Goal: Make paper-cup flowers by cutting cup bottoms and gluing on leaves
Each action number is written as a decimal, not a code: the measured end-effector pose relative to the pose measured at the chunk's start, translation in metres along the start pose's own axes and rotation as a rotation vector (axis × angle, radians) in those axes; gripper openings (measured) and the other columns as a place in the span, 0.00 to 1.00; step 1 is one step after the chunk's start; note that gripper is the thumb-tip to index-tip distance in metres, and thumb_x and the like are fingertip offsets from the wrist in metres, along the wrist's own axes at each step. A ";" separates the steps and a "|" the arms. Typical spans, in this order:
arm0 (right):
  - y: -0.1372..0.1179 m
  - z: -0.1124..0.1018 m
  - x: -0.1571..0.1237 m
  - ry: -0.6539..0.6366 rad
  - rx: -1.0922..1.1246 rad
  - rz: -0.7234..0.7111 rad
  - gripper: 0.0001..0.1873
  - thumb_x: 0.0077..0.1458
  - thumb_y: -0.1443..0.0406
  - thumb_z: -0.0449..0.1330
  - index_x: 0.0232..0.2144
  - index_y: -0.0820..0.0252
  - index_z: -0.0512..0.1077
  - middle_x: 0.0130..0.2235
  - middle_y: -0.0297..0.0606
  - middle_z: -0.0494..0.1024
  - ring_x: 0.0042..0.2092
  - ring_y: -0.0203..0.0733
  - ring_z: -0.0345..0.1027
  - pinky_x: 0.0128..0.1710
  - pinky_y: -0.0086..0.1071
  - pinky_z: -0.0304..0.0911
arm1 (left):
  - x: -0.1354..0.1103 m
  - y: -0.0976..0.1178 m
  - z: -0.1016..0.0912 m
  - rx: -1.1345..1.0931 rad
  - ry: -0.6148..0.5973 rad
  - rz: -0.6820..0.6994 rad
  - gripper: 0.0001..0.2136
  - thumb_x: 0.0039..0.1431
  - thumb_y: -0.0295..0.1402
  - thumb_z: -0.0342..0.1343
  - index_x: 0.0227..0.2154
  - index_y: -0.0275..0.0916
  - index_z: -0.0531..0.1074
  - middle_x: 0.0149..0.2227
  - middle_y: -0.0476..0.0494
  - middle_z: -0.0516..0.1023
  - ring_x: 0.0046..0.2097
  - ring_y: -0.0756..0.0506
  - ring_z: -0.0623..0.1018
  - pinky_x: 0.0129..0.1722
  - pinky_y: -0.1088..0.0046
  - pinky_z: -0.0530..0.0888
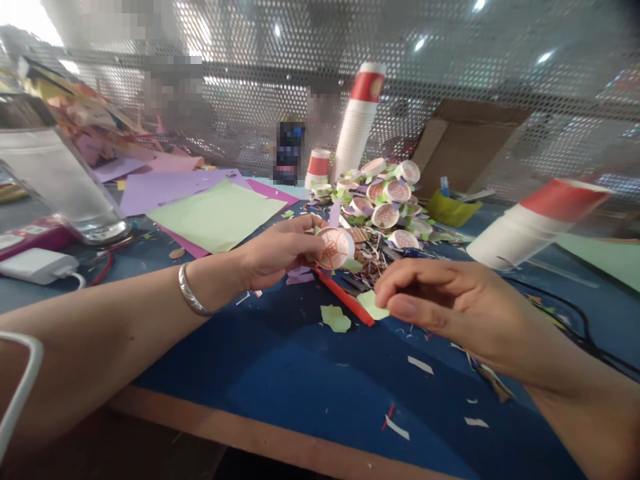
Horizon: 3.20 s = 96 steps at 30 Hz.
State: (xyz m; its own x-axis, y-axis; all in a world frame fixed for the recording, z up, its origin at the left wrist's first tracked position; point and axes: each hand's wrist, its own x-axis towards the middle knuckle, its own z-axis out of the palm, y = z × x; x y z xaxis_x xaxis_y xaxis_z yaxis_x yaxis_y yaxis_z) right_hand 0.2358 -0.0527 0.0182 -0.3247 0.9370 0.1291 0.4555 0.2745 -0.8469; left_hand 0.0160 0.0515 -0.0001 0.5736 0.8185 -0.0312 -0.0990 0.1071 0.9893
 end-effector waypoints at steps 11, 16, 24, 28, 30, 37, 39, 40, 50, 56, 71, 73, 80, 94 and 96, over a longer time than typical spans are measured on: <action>0.002 0.001 0.007 0.205 0.028 0.028 0.14 0.49 0.56 0.76 0.31 0.55 0.77 0.27 0.30 0.77 0.28 0.35 0.70 0.27 0.27 0.66 | -0.005 -0.002 0.003 0.040 -0.272 0.032 0.12 0.49 0.23 0.59 0.37 0.39 0.67 0.28 0.49 0.78 0.26 0.51 0.75 0.27 0.75 0.73; 0.003 0.002 0.007 0.145 0.061 0.045 0.14 0.49 0.59 0.76 0.31 0.55 0.76 0.27 0.29 0.77 0.28 0.35 0.70 0.27 0.26 0.66 | -0.008 0.001 0.004 0.044 -0.318 0.005 0.07 0.54 0.27 0.60 0.36 0.38 0.68 0.27 0.49 0.76 0.26 0.52 0.73 0.23 0.77 0.71; 0.002 0.004 0.010 0.065 0.060 0.042 0.15 0.52 0.58 0.74 0.30 0.56 0.73 0.28 0.30 0.75 0.29 0.35 0.68 0.28 0.28 0.64 | -0.009 0.001 0.003 0.097 -0.416 -0.062 0.11 0.54 0.30 0.62 0.39 0.37 0.69 0.30 0.46 0.77 0.27 0.51 0.74 0.22 0.79 0.67; -0.001 0.007 0.011 0.053 0.057 0.047 0.17 0.50 0.58 0.75 0.28 0.57 0.71 0.27 0.30 0.73 0.28 0.35 0.66 0.28 0.27 0.64 | -0.011 0.003 0.003 0.116 -0.437 -0.086 0.10 0.53 0.28 0.61 0.38 0.37 0.69 0.30 0.46 0.77 0.27 0.52 0.73 0.22 0.80 0.67; -0.002 0.008 0.011 0.057 0.038 0.039 0.19 0.50 0.57 0.75 0.26 0.57 0.69 0.27 0.30 0.72 0.28 0.35 0.66 0.27 0.28 0.65 | -0.012 0.004 0.003 0.126 -0.446 -0.092 0.09 0.53 0.28 0.60 0.37 0.38 0.69 0.31 0.47 0.77 0.26 0.52 0.72 0.22 0.80 0.68; -0.003 0.009 0.011 0.068 0.042 0.062 0.24 0.48 0.56 0.75 0.24 0.55 0.63 0.26 0.30 0.74 0.27 0.35 0.66 0.27 0.28 0.65 | -0.011 0.002 0.002 0.134 -0.470 -0.073 0.08 0.55 0.28 0.61 0.38 0.38 0.69 0.31 0.46 0.77 0.27 0.51 0.74 0.23 0.79 0.69; -0.003 0.009 0.010 0.078 0.047 0.074 0.23 0.48 0.58 0.75 0.24 0.55 0.63 0.26 0.30 0.75 0.28 0.36 0.67 0.27 0.29 0.65 | -0.010 0.002 0.002 0.124 -0.462 -0.076 0.09 0.55 0.28 0.61 0.38 0.38 0.69 0.30 0.46 0.78 0.27 0.52 0.74 0.23 0.80 0.69; -0.002 0.009 0.010 0.082 0.048 0.077 0.23 0.48 0.58 0.75 0.24 0.55 0.63 0.27 0.30 0.75 0.28 0.36 0.67 0.28 0.29 0.65 | -0.010 0.002 0.002 0.122 -0.456 -0.077 0.09 0.55 0.28 0.62 0.38 0.38 0.69 0.30 0.46 0.78 0.27 0.52 0.73 0.23 0.80 0.69; 0.001 0.009 0.010 0.091 0.103 0.093 0.21 0.50 0.61 0.74 0.29 0.54 0.62 0.29 0.29 0.75 0.31 0.37 0.70 0.31 0.30 0.68 | -0.009 0.002 0.001 0.127 -0.446 -0.047 0.10 0.56 0.29 0.62 0.39 0.36 0.69 0.31 0.45 0.77 0.28 0.50 0.75 0.24 0.79 0.69; 0.007 0.008 0.008 0.085 0.208 0.138 0.23 0.50 0.61 0.75 0.31 0.54 0.62 0.32 0.28 0.75 0.33 0.35 0.70 0.34 0.28 0.68 | -0.011 0.004 0.002 0.103 -0.428 -0.030 0.13 0.56 0.29 0.63 0.43 0.37 0.69 0.30 0.45 0.78 0.27 0.51 0.75 0.23 0.78 0.69; 0.012 0.009 0.009 0.093 0.345 0.126 0.21 0.48 0.67 0.77 0.31 0.55 0.66 0.31 0.24 0.74 0.32 0.32 0.71 0.33 0.24 0.68 | -0.009 0.003 -0.002 0.073 -0.483 0.009 0.18 0.57 0.32 0.65 0.47 0.37 0.67 0.28 0.48 0.78 0.24 0.50 0.75 0.23 0.78 0.69; 0.013 0.009 0.009 0.085 0.326 0.141 0.21 0.47 0.66 0.77 0.31 0.55 0.66 0.31 0.25 0.75 0.32 0.32 0.71 0.34 0.25 0.68 | -0.009 0.002 -0.002 0.081 -0.489 0.013 0.17 0.57 0.32 0.65 0.47 0.37 0.67 0.28 0.49 0.77 0.24 0.51 0.74 0.23 0.78 0.69; 0.012 0.009 0.008 0.053 0.247 0.121 0.16 0.53 0.59 0.75 0.37 0.56 0.73 0.33 0.30 0.77 0.34 0.35 0.72 0.36 0.28 0.69 | -0.008 0.001 -0.002 0.113 -0.495 0.017 0.18 0.57 0.32 0.65 0.47 0.37 0.66 0.29 0.48 0.77 0.25 0.50 0.74 0.24 0.77 0.70; 0.010 0.010 0.009 0.005 0.334 0.134 0.14 0.53 0.62 0.75 0.39 0.54 0.75 0.35 0.31 0.80 0.39 0.39 0.75 0.39 0.29 0.69 | -0.009 0.002 -0.002 0.077 -0.508 0.006 0.17 0.57 0.31 0.64 0.46 0.37 0.66 0.29 0.47 0.78 0.26 0.50 0.76 0.23 0.78 0.70; 0.011 0.010 0.009 0.010 0.359 0.129 0.14 0.54 0.62 0.74 0.39 0.54 0.75 0.35 0.31 0.79 0.39 0.39 0.74 0.40 0.29 0.69 | -0.009 0.002 -0.002 0.051 -0.508 -0.005 0.17 0.56 0.29 0.64 0.46 0.37 0.66 0.29 0.47 0.78 0.26 0.50 0.76 0.23 0.78 0.70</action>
State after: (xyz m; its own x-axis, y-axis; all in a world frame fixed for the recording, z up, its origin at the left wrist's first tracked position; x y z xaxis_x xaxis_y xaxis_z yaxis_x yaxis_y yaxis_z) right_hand 0.2297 -0.0438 0.0050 -0.2746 0.9615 0.0136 0.1720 0.0630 -0.9831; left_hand 0.0091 0.0459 0.0016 0.8982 0.4388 0.0244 -0.0623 0.0722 0.9954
